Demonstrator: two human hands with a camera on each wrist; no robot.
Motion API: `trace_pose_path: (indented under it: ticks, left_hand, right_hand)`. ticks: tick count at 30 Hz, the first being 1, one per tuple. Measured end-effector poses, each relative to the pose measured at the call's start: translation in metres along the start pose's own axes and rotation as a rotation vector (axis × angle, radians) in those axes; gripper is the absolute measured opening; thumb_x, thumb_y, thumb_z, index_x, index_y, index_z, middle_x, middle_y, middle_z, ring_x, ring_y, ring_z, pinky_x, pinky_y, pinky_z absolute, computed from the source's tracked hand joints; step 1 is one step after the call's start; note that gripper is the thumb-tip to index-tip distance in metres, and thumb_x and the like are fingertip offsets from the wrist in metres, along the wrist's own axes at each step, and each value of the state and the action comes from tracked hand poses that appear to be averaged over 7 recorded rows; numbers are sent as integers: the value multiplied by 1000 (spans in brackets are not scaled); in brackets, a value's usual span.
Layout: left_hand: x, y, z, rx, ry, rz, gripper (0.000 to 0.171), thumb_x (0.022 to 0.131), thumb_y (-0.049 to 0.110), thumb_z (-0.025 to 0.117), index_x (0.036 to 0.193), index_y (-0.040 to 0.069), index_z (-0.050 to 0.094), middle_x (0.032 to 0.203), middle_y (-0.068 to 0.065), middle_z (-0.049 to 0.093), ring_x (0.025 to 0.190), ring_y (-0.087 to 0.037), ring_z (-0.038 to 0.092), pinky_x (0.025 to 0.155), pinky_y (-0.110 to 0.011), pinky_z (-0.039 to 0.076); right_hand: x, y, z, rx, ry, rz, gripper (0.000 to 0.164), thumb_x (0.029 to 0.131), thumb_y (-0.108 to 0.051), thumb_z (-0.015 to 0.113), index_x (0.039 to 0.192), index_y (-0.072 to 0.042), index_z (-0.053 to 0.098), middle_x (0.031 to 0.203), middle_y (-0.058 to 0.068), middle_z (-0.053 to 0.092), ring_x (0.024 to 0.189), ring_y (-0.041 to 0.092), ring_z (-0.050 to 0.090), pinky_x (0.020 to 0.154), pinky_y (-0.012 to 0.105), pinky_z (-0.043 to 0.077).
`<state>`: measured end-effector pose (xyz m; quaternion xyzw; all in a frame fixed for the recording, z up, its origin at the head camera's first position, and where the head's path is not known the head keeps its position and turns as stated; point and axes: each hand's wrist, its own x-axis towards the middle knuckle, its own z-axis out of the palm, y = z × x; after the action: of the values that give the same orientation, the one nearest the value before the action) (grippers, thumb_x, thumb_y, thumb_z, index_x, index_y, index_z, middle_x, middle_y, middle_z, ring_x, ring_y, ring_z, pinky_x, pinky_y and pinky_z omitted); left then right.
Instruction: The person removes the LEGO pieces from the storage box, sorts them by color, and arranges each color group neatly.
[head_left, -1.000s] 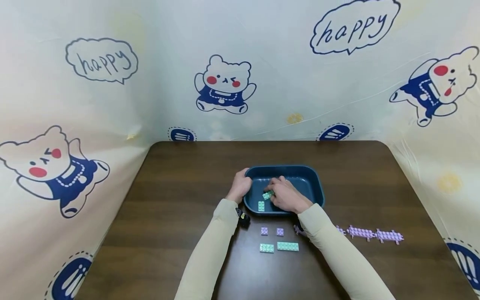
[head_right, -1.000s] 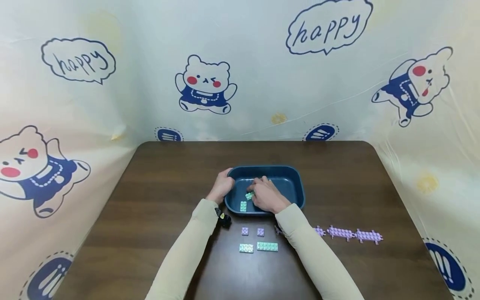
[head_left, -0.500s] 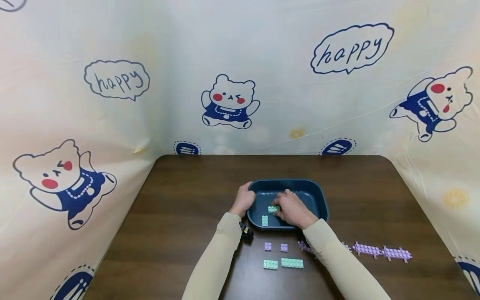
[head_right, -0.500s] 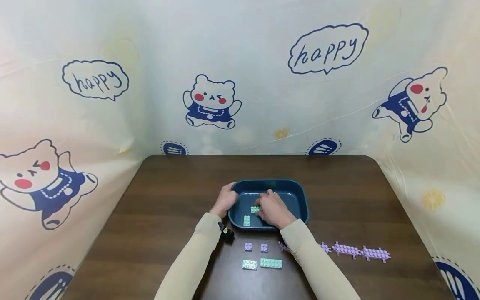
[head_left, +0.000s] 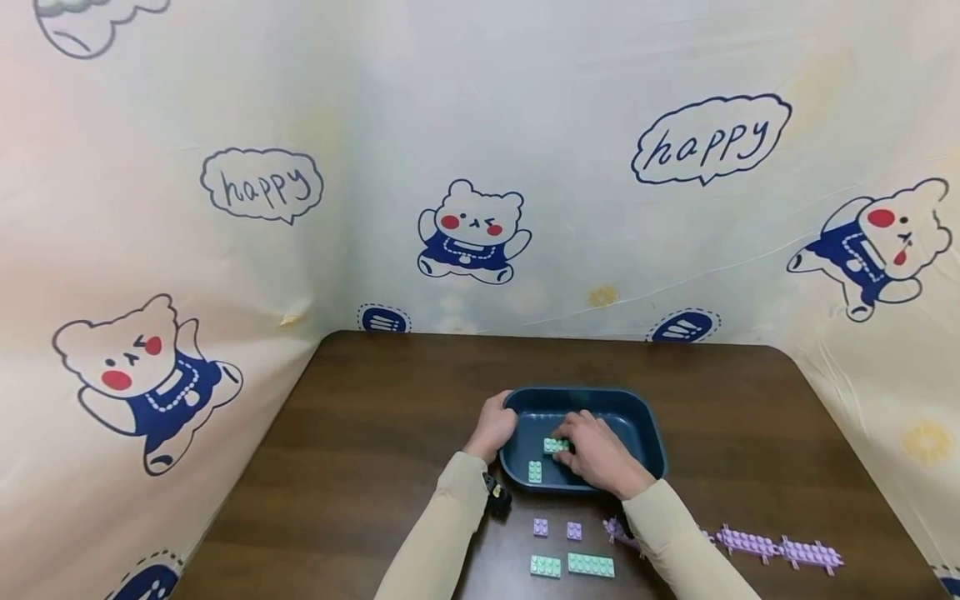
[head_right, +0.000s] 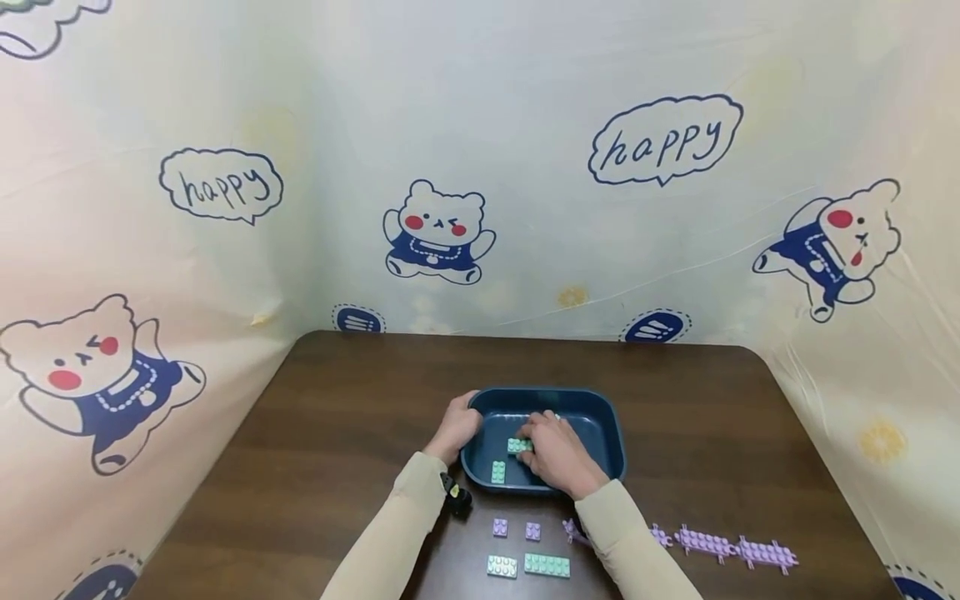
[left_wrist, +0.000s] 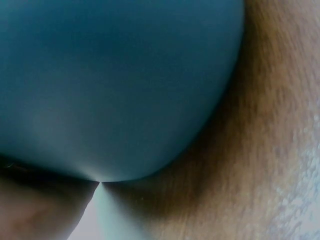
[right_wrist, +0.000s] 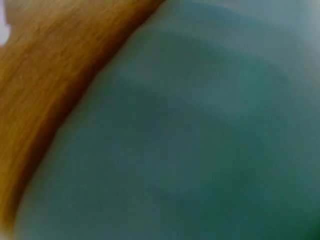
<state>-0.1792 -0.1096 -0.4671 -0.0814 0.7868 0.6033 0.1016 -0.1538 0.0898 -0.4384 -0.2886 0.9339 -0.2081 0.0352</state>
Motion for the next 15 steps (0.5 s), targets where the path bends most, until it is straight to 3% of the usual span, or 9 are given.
trace_pose_path:
  ticks: [8,15]
  left_hand:
    - [-10,-8,7,11,9,21,51,85,-8,40,129,9,59,126,-9,60,112,-29,56,95,-55,44]
    - [-9,0,1,-1,24,47,50,85,-8,39,129,6,59,126,-10,60,112,-30,56,95,-56,43]
  right_hand:
    - [-16,6,-3,40,-25,24,22,83,-22,77,102,-11,74,89,-6,56,82,12,51,72,36,46]
    - [-20,7,-12,63,-2,15,23,83,-21,76,104,-10,74,93,-8,57,87,13,57,75,39,50]
